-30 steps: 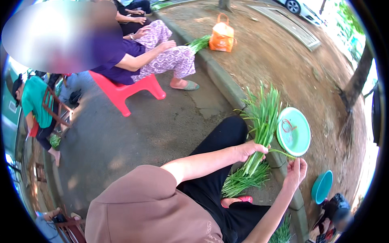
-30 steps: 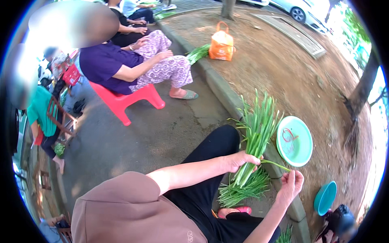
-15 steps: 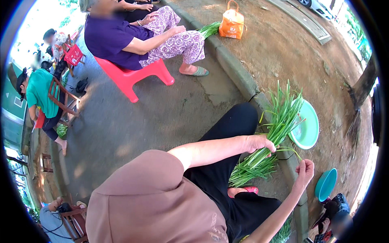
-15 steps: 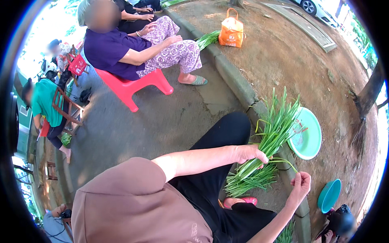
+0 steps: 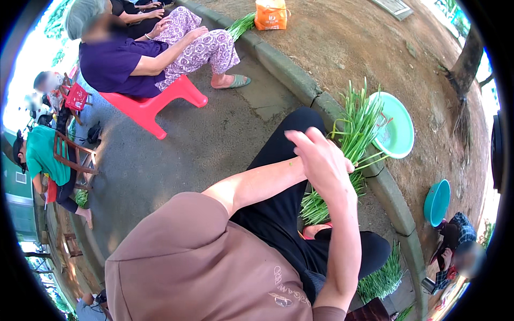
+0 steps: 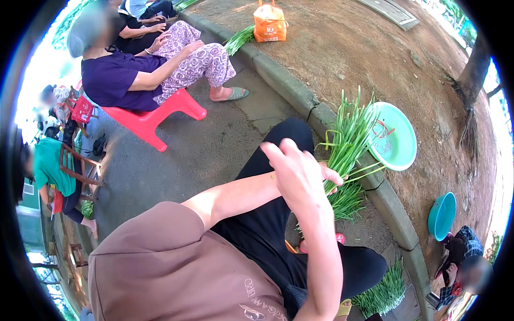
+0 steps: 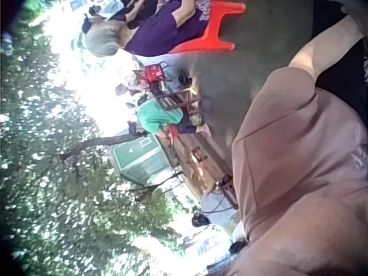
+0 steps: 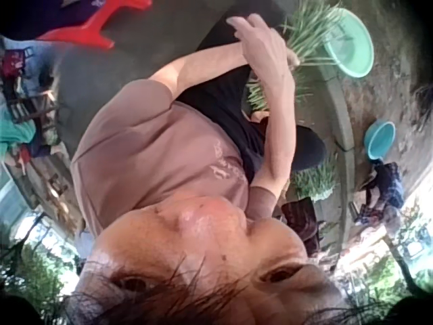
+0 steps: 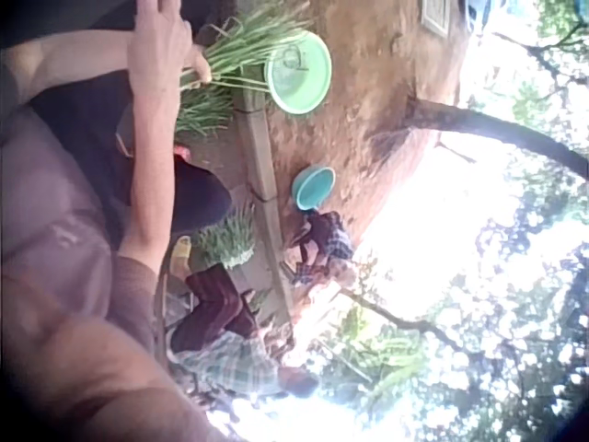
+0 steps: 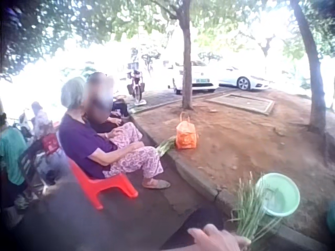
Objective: The person holds bundles of chives and plucks individual blades from them by hand.
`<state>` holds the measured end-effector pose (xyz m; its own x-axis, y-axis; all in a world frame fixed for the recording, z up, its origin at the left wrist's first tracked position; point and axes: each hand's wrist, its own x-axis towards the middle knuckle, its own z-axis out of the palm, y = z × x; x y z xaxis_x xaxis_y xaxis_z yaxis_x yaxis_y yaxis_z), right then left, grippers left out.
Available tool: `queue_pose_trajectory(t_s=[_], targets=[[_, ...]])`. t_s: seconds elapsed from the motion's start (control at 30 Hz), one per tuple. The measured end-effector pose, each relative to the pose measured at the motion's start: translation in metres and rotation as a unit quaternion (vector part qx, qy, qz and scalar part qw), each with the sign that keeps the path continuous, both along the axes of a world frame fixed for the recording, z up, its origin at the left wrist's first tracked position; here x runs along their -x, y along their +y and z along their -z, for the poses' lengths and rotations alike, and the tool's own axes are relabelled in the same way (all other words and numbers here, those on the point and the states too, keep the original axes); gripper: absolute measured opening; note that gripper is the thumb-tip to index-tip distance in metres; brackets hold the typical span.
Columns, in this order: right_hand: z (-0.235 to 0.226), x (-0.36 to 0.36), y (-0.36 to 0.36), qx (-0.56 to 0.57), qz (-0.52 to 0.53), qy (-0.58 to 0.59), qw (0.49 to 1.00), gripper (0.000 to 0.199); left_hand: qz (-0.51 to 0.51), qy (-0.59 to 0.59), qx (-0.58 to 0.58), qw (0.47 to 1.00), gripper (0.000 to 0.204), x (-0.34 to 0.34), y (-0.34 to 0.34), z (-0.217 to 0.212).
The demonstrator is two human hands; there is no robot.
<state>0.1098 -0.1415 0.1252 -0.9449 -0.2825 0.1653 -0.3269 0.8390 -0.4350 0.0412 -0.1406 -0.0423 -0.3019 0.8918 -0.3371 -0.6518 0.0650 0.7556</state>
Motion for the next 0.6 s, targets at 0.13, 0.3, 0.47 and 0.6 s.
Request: queue_pose_trajectory(t_s=[0.13,0.3,0.47,0.6], targets=[[0.009,-0.045,0.025,0.109,-0.031,0.056,0.992,0.014,0.002,-0.096,-0.027,0.995,0.025,-0.01,-0.019,-0.02],[-0.043,-0.102,0.035,0.474,-0.187,-0.05,0.859,0.022,-0.019,-0.087,-0.032,0.996,0.031,-0.01,-0.02,-0.019],[-0.091,-0.143,0.037,0.592,-0.326,-0.071,0.733,0.035,-0.037,-0.102,-0.062,0.992,0.03,-0.007,-0.015,-0.028],[-0.084,-0.156,0.022,0.65,-0.269,-0.037,0.71,0.04,-0.132,-0.217,-0.147,0.956,0.029,0.032,-0.029,-0.043]])
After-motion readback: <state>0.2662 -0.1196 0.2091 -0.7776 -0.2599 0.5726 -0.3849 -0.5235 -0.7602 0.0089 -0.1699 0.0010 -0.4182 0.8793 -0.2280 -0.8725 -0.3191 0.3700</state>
